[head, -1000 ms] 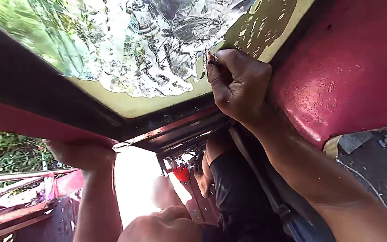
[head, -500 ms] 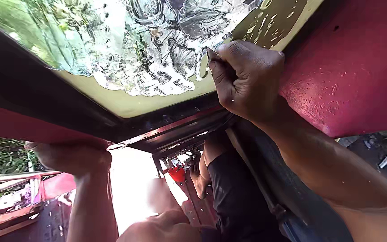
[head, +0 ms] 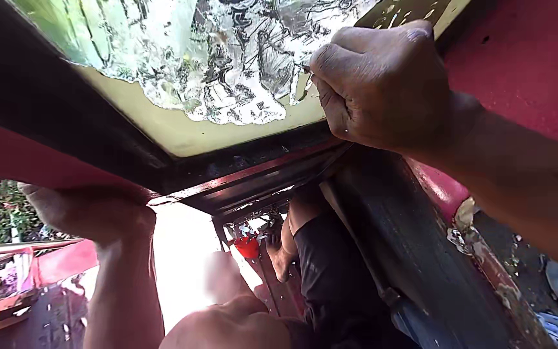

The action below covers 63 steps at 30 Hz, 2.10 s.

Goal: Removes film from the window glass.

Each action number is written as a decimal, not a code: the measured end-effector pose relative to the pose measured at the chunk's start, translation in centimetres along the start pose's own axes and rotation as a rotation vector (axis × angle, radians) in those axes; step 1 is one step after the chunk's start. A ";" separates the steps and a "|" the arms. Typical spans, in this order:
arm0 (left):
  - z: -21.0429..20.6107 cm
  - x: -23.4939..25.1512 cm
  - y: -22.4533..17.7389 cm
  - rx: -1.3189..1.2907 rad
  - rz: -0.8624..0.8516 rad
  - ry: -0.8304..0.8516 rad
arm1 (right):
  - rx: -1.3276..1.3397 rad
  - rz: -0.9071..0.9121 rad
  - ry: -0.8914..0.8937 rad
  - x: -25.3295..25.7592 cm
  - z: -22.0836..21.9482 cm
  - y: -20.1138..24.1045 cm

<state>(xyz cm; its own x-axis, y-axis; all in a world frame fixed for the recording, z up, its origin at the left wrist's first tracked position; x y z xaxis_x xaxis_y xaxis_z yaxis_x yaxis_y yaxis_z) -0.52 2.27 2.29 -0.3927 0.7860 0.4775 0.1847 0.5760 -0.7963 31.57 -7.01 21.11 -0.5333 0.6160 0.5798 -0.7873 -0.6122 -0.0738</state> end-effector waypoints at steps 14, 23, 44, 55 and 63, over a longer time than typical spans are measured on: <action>-0.6 0.8 -0.1 0.158 -0.092 -0.051 | -0.155 0.138 0.471 2.0 -0.3 1.2; -3.6 -0.7 -3.9 0.223 0.046 0.010 | 0.291 -0.215 -0.281 -2.9 0.0 -2.3; -0.7 0.1 -0.7 0.075 -0.077 0.017 | 0.155 -0.186 -0.352 -2.2 -1.5 -0.9; 0.1 0.3 0.2 0.118 -0.066 -0.071 | 0.007 -0.102 0.003 -0.6 -0.6 -0.4; 0.3 0.6 0.8 0.117 -0.066 -0.082 | -0.076 -0.023 0.236 0.5 -0.5 0.4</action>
<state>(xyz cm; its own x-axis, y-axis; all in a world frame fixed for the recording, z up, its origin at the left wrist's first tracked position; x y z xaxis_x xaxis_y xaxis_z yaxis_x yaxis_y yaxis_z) -0.91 3.15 1.84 -0.4738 0.7234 0.5022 0.0516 0.5921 -0.8042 30.81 -6.70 20.96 -0.5653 0.7334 0.3775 -0.8164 -0.5630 -0.1287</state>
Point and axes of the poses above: each hand's wrist, its own x-axis towards the middle knuckle, its own z-axis out of the back of the hand, y = z × x, the point moved 7 cm from there along x, towards the middle knuckle, and after that the axes turned 12 degrees about x, right-handed, at the moved point
